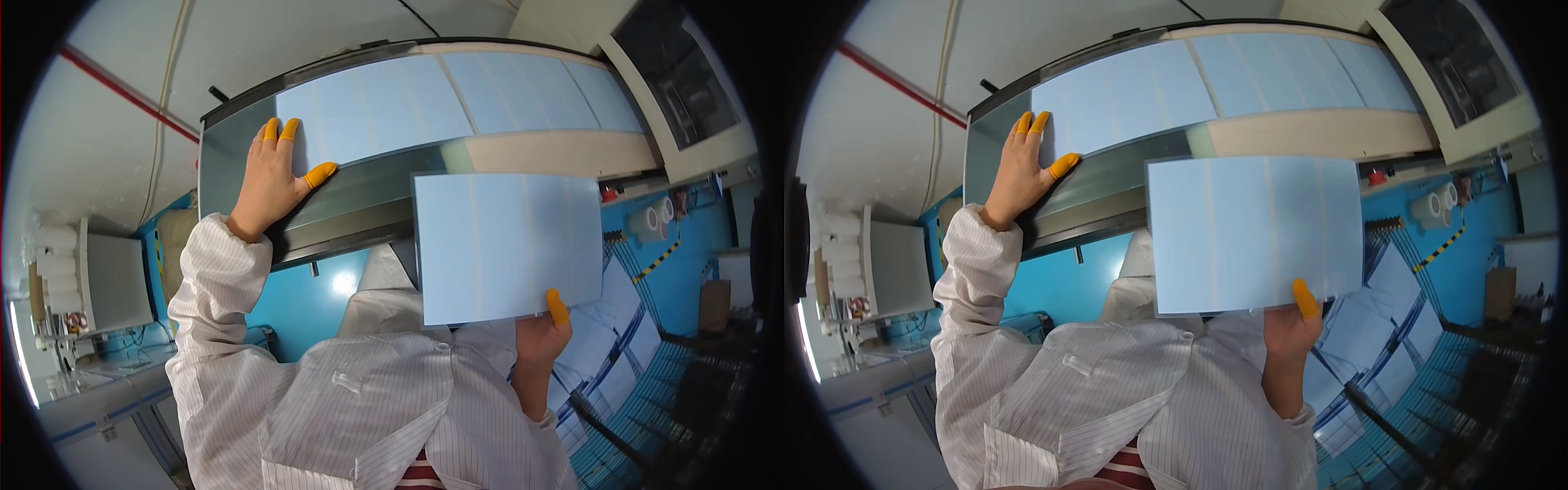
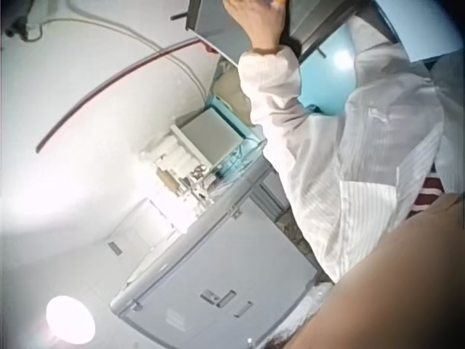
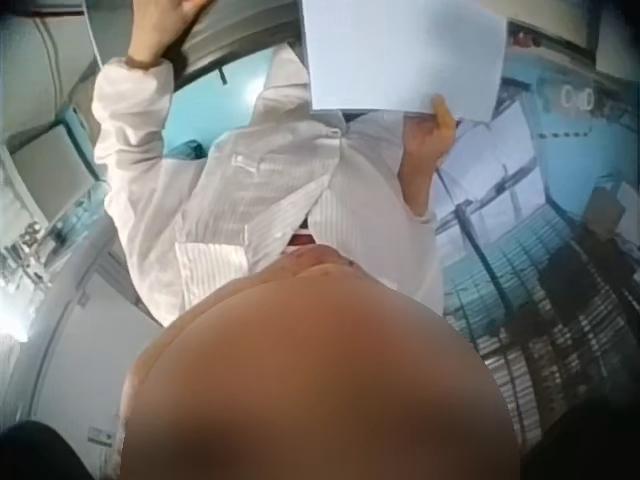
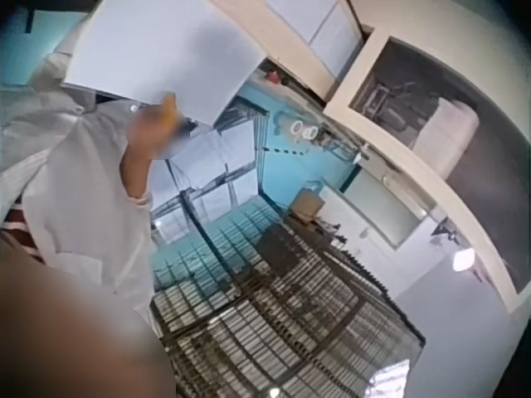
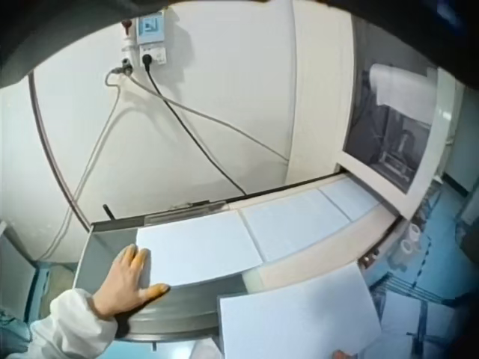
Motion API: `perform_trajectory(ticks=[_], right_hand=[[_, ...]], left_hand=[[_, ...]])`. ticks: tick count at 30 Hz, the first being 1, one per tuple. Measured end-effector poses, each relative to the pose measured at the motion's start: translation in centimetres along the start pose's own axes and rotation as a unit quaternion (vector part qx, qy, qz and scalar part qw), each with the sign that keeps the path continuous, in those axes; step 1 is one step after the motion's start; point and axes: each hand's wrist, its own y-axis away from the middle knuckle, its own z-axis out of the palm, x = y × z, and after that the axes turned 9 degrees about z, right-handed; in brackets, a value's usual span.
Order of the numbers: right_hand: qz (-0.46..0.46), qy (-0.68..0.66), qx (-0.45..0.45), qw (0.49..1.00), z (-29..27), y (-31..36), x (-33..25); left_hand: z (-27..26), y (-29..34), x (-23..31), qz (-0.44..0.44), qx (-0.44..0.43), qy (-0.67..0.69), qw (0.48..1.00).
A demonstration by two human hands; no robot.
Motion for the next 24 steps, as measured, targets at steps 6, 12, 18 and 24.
perform_trajectory(ticks=[6, 12, 18, 24], right_hand=[[-0.024, -0.015, -0.02, 0.999, -0.4, -0.1, 0.4], [-0.029, 0.09, -0.098, 0.991, -1.1, 0.8, 0.1], [0.017, 0.034, -0.09, 0.995, -1.4, 1.6, 0.0], [0.006, -0.078, -0.11, 0.991, -2.4, 2.7, -1.0]], left_hand=[[0.9, -1.0, 0.6, 0.07, 0.067, 0.029, 0.995], [0.9, -1.3, 0.5, 0.058, 0.055, 0.115, 0.99], [2.4, -1.2, -0.2, 0.059, 0.053, 0.256, 0.963], [-1.2, 0.4, 12.5, 0.076, -0.022, 0.521, 0.85]])
